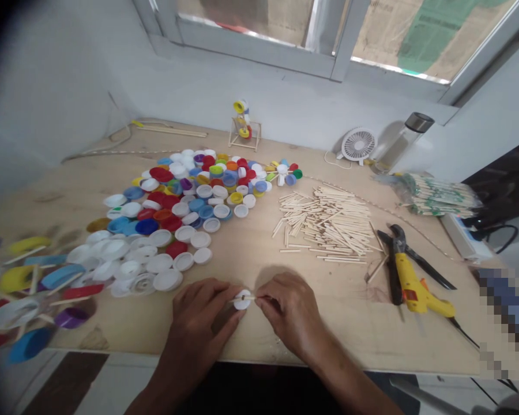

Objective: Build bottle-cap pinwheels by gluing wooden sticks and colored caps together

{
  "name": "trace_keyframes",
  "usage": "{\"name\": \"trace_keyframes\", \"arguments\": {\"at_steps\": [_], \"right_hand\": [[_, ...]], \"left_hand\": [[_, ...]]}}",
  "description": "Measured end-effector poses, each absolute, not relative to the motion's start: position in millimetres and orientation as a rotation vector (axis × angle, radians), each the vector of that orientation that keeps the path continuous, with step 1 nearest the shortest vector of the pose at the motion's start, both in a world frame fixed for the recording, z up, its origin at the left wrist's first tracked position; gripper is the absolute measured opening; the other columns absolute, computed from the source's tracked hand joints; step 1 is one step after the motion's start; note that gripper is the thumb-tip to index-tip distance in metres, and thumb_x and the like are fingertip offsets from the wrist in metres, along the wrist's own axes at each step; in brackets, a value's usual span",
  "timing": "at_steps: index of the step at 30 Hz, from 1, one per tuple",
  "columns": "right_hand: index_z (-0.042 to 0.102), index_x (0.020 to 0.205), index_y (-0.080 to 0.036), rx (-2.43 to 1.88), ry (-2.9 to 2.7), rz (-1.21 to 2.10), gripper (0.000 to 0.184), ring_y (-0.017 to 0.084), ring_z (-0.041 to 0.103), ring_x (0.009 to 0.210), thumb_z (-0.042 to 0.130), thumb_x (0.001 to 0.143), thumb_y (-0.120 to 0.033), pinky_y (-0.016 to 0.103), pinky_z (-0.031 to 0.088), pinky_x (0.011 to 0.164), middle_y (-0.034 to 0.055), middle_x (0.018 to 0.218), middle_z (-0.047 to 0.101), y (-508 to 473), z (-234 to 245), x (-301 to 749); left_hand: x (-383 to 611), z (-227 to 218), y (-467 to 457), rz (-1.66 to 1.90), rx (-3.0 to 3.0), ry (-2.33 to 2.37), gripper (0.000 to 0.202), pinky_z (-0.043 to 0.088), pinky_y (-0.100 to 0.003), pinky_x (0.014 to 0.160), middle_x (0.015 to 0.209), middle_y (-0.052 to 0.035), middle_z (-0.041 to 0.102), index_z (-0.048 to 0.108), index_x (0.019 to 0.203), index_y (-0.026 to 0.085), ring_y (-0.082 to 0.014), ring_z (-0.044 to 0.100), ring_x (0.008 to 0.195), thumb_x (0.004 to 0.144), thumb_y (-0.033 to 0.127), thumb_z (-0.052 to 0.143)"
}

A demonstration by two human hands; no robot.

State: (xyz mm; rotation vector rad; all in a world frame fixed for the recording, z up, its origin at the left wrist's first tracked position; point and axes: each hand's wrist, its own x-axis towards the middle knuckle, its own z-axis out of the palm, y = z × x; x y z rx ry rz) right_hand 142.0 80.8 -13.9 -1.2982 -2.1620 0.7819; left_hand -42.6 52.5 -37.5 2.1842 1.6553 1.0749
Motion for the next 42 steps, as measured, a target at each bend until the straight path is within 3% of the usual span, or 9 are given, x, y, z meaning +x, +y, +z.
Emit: {"name": "trace_keyframes", "arguments": {"at_steps": [42], "right_hand": [[0.065,0.079,-0.019,-1.351,-2.307,0.639,0.009,0.015,0.056,0.075,0.063,0.083,-0.012,0.025,0.039,0.069,-0.0003,0.074,0.063,82.9,-8.8,142.1]], "left_hand": [[-45.7,-35.9,51.0,0.873,2.324,1.630,0.023,0.038,-0.043,0.087,0.093,-0.0065,0.064,0.066,0.105,0.022,-0.0248,0.057,0.094,0.084,0.023,0.056]]}}
